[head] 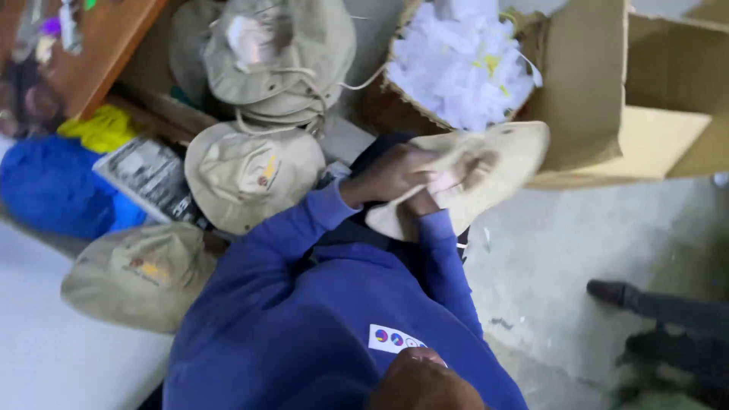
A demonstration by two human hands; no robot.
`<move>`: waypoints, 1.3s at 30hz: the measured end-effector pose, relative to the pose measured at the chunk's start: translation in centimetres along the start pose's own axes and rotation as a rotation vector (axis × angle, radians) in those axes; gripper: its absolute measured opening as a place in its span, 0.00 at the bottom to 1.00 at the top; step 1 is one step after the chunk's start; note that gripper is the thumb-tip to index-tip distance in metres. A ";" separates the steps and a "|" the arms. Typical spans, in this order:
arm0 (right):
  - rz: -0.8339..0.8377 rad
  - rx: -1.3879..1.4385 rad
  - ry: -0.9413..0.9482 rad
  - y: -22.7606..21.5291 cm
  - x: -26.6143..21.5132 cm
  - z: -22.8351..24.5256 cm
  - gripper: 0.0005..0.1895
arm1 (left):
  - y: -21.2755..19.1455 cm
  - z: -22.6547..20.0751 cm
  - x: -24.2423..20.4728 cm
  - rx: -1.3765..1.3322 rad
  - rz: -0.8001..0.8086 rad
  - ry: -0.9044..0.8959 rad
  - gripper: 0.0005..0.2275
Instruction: The person prepares hats by placing adhesive labels inside the crowns and inserting small white papers.
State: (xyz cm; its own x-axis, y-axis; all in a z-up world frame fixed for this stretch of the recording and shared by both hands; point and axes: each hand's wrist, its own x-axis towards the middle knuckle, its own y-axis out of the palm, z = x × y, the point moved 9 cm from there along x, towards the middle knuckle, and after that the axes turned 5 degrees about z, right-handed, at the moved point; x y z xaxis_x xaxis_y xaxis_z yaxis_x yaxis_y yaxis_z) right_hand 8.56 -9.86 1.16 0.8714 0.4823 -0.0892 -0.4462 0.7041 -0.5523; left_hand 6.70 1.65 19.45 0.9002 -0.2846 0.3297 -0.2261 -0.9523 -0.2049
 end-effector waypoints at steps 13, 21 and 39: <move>-0.710 -0.211 -0.541 -16.3 -10.1 21.8 0.11 | -30.9 17.0 -14.0 -0.699 -1.307 0.033 0.15; -0.348 -0.058 -0.255 -6.6 -4.2 11.6 0.10 | -30.9 37.9 -19.8 -0.928 -1.568 -0.345 0.22; -0.032 -0.018 0.180 -1.8 -2.2 -2.5 0.10 | -29.2 32.5 -25.0 0.384 -0.519 -1.128 0.18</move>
State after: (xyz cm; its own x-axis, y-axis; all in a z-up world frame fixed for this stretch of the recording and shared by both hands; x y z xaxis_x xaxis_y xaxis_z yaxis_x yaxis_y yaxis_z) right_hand 7.97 -13.52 0.25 0.9084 0.3574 -0.2170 -0.4150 0.7075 -0.5719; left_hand 2.89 40.11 -12.82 0.7069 0.5334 -0.4646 0.1927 -0.7771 -0.5991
